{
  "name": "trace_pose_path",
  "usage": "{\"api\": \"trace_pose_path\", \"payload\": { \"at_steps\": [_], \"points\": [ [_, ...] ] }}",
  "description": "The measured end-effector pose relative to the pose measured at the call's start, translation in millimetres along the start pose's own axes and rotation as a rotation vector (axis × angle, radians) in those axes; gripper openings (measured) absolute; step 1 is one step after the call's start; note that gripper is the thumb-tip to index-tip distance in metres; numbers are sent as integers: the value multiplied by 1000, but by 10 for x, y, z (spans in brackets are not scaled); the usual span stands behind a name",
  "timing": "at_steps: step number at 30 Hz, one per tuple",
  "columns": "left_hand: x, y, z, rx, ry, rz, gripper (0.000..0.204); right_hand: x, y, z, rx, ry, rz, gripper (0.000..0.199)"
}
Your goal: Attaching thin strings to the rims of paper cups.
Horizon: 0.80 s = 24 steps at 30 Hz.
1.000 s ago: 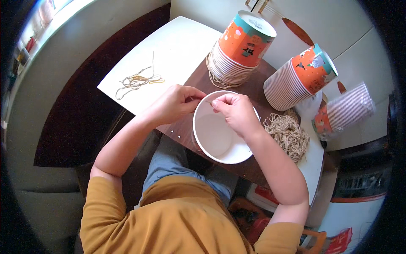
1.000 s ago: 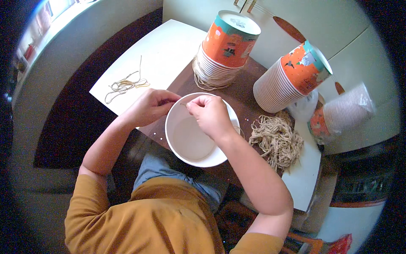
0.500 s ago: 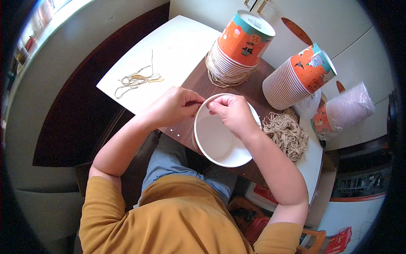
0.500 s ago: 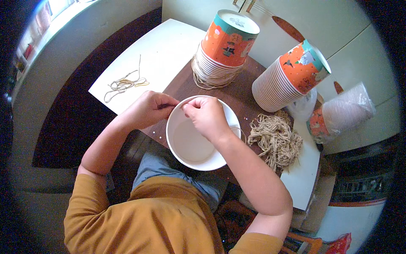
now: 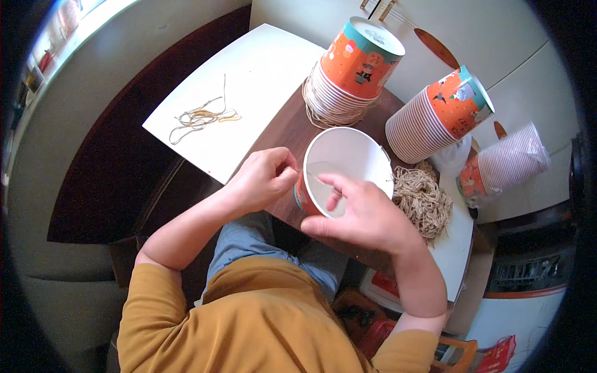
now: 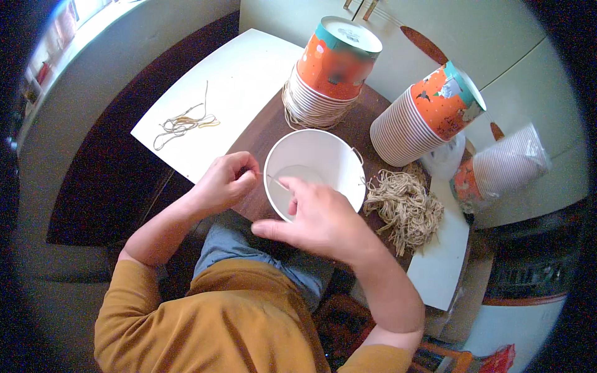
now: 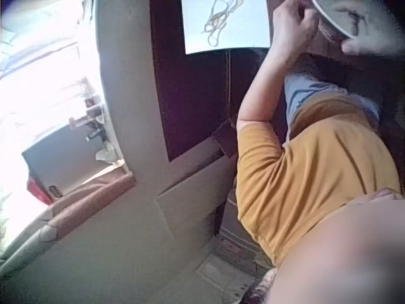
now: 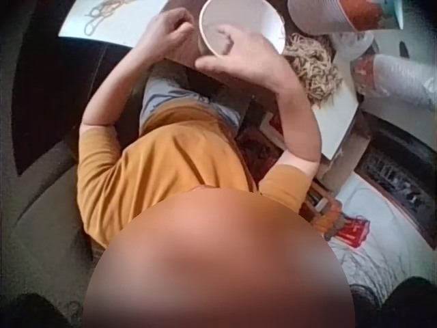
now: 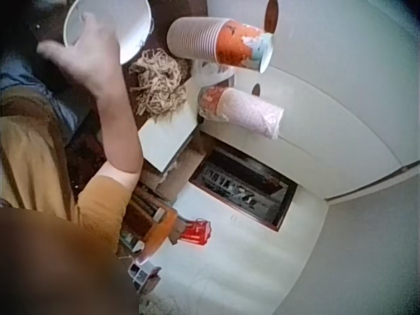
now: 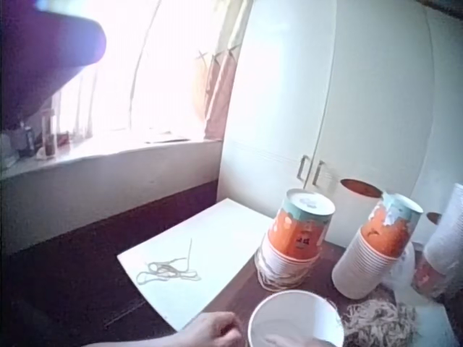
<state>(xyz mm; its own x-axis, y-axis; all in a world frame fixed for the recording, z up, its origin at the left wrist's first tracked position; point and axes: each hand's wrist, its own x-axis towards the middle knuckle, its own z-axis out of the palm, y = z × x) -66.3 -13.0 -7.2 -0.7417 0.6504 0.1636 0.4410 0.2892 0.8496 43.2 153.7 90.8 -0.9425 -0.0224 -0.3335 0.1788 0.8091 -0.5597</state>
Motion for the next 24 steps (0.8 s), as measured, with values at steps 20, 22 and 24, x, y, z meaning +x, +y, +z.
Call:
{"api": "trace_pose_path", "payload": {
  "at_steps": [20, 22, 24],
  "points": [
    [-340, 85, 77, -938, -180, -2, 23, -125, -172, -168, -257, 240, -592, 14],
    [-336, 117, 63, -546, -79, 184, 19, 62, -204, -232, -214, 145, -626, 15],
    [-321, 312, 76, -146, 109, 396, 12, 318, -196, -280, -198, 118, -603, 13]
  ]
}}
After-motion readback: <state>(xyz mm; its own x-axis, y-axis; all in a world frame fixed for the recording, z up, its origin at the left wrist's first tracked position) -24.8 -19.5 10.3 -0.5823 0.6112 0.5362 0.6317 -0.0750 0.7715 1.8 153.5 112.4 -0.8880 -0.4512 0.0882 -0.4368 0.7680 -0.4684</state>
